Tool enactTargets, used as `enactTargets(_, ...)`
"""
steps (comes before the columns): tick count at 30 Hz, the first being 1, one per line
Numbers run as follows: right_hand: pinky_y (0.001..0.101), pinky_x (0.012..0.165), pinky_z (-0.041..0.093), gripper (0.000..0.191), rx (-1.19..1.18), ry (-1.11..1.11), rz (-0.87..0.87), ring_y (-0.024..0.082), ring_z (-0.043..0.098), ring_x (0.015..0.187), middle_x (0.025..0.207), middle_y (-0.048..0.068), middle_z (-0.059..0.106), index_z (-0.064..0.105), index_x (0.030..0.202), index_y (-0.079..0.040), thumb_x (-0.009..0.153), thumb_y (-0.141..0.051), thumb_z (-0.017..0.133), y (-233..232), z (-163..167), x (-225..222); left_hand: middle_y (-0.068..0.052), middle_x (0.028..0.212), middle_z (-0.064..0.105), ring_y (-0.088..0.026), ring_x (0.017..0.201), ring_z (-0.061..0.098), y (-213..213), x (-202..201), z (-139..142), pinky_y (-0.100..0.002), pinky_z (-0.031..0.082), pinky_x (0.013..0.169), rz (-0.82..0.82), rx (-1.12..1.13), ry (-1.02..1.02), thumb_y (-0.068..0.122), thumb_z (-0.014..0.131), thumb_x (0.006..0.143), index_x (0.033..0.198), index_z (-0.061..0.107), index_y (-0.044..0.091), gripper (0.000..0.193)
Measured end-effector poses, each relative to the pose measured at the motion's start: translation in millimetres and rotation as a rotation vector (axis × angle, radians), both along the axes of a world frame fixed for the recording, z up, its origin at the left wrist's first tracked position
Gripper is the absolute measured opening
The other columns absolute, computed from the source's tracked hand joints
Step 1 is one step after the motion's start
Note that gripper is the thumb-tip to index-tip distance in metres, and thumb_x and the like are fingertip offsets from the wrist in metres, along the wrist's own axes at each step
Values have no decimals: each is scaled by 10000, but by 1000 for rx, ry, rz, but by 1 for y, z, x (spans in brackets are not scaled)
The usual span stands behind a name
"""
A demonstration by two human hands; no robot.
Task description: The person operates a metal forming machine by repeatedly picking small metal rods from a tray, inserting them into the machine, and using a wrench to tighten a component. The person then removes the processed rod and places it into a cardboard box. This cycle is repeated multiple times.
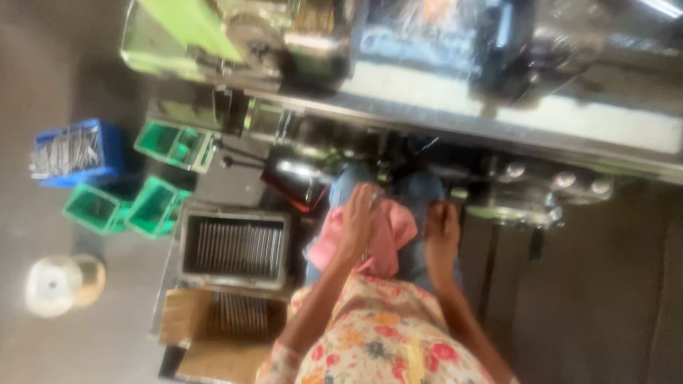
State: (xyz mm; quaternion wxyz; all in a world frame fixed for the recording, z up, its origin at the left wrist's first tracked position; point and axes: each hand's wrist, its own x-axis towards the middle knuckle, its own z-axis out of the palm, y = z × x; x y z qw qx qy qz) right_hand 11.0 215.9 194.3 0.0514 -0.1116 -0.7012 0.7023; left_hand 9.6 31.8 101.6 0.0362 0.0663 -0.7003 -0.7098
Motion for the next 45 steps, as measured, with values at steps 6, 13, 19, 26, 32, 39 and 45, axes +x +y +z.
enactTargets(6,423,802,572,225,663,480,313,379,703,958,1101,166,729,679,1167,-89,943,-79,661,-12,18,4,81,582,385,-65,429,364,-12,19,-36,-234,255,359,-283,1114,-535,379,548,1134,846,507,189,348)
enactTargets(13,410,703,563,331,761,498,567,305,704,822,946,80,720,709,1204,-152,873,-144,722,-1,17,-1,90,586,381,-43,408,344,-26,22,44,-222,223,336,-360,830,-665,279,648,1078,856,467,142,317)
enactTargets(19,428,685,543,265,812,426,808,316,686,800,894,100,687,687,1157,-114,907,-195,721,10,32,-4,86,620,434,-24,448,375,-31,11,75,-198,209,363,-440,451,-812,222,705,1000,1033,479,149,240)
enactTargets(26,455,565,508,179,810,251,546,358,693,678,881,143,729,622,1003,-92,946,-250,684,-9,78,-11,81,580,404,-41,396,335,4,6,96,-227,207,339,-206,410,-633,184,639,981,983,628,101,84)
enactTargets(32,418,521,481,206,772,424,470,322,670,616,727,108,697,651,826,-104,909,-274,732,2,113,-26,82,609,430,-35,430,359,17,0,108,-222,219,368,-114,651,-531,109,624,962,945,612,111,21)
enactTargets(39,416,491,463,190,779,528,347,308,644,558,651,95,657,650,769,-106,838,-245,760,0,135,-28,53,668,525,-50,494,446,42,-12,113,-218,291,426,64,643,-502,74,662,941,927,630,92,38)
enactTargets(45,400,469,438,250,758,478,83,305,619,524,611,116,623,633,753,-103,872,-253,794,-10,135,-22,66,618,479,-35,460,385,50,-25,126,-212,249,385,-19,696,-394,114,657,930,898,624,118,46)
